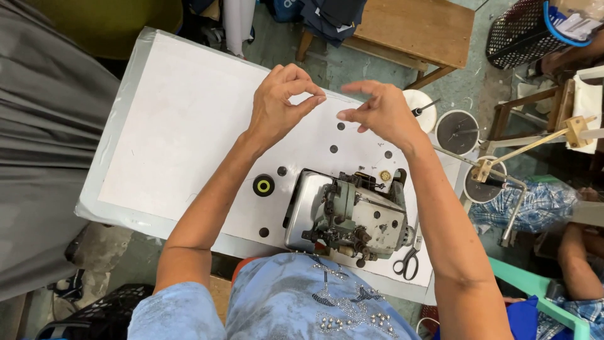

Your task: The person threads a sewing machine by hand, using shears to cut the thread and guiding it through various points on the machine and a spool of thread.

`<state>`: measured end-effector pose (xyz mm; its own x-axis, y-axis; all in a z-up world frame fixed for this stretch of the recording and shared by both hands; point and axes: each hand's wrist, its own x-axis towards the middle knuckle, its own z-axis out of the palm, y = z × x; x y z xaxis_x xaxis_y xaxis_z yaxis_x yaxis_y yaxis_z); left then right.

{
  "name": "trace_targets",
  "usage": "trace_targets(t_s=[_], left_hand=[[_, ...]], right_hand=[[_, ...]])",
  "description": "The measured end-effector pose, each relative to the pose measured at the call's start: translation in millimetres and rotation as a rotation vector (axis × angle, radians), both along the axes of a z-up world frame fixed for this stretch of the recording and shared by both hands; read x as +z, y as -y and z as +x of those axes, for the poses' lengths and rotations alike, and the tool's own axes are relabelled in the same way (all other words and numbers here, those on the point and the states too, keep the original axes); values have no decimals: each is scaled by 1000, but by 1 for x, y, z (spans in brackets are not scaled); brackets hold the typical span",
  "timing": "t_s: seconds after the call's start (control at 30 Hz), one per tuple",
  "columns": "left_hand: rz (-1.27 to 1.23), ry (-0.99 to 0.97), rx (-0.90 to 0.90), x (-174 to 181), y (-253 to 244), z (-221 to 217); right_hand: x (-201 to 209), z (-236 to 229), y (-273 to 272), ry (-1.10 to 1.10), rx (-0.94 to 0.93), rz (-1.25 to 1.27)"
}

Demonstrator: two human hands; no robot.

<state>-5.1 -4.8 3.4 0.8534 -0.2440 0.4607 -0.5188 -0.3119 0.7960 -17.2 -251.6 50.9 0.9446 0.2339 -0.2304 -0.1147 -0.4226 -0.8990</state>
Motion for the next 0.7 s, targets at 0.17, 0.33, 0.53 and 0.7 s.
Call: trace_targets(t_s=[0.17,0.33,0.53,0.7], left_hand=[[47,105,-32,-6,12,4],[-29,117,-111,-14,11,16],[-22,-107,-145,-5,22,26],[-95,-97,-198,-8,85,81]], right_hand=[[4,3,-20,33,55,272],[-33,7,-12,112,-73,383],[-36,-1,-3,327,-84,56],[-63,-14,11,502,-27,-481]])
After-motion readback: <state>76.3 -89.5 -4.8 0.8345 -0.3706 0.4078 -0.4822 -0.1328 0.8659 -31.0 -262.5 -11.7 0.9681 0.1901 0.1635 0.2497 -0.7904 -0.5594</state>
